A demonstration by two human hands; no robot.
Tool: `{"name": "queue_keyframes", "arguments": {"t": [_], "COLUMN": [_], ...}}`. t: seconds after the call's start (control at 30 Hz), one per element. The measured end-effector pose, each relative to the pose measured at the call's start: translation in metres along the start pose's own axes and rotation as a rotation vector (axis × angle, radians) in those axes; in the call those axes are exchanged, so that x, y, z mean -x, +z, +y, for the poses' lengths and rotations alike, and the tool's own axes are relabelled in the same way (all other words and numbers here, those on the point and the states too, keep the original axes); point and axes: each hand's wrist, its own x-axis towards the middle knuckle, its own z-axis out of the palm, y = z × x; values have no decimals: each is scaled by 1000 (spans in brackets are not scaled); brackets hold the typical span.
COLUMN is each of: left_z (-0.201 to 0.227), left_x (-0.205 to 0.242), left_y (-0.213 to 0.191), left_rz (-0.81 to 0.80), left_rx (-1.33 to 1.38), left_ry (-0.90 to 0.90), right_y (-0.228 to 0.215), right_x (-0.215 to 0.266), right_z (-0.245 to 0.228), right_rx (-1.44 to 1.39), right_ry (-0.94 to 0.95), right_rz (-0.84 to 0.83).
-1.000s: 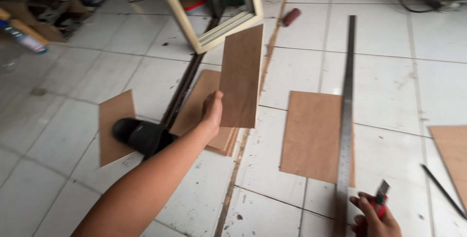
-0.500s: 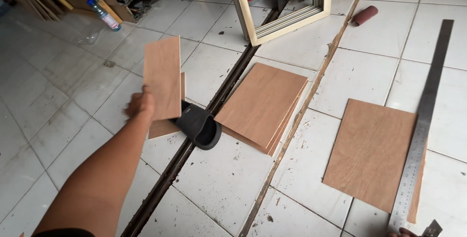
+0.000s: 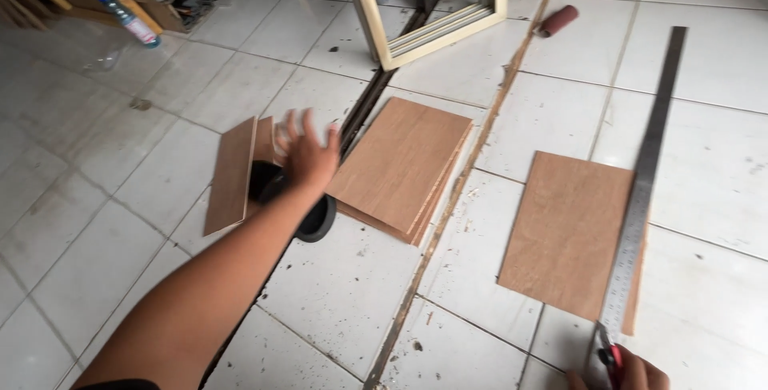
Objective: Measuring, marking, and cutting thin plywood sheets using a metal ruler and utility knife on a tiled floor.
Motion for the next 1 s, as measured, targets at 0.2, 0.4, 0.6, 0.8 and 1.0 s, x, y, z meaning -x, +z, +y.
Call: {"name": "queue_keyframes", "arguments": {"t": [0.2,0.4,0.6,0.8,1.0], "left_z": [135,219,244,230,197], "left_x": [103,183,239,250,241], "left_y": [23,34,36,13,65], "left_rz": [-268,-885,-1071,-1179,-523], "left_rx": [221,114,-196,-26,533], "left_ry": [768,1110,1238,1320,787], "right_y": [-37,-90,-126,-150,-113], "right_x": [-22,-46,-59,-77,-58], "right_z": [4,22,17,27,16], "right_rx": [484,499,494,500,324], "right_ry": [283,397,518,663,223], "right_rz": [-136,-140,-74,-264,-89]}}
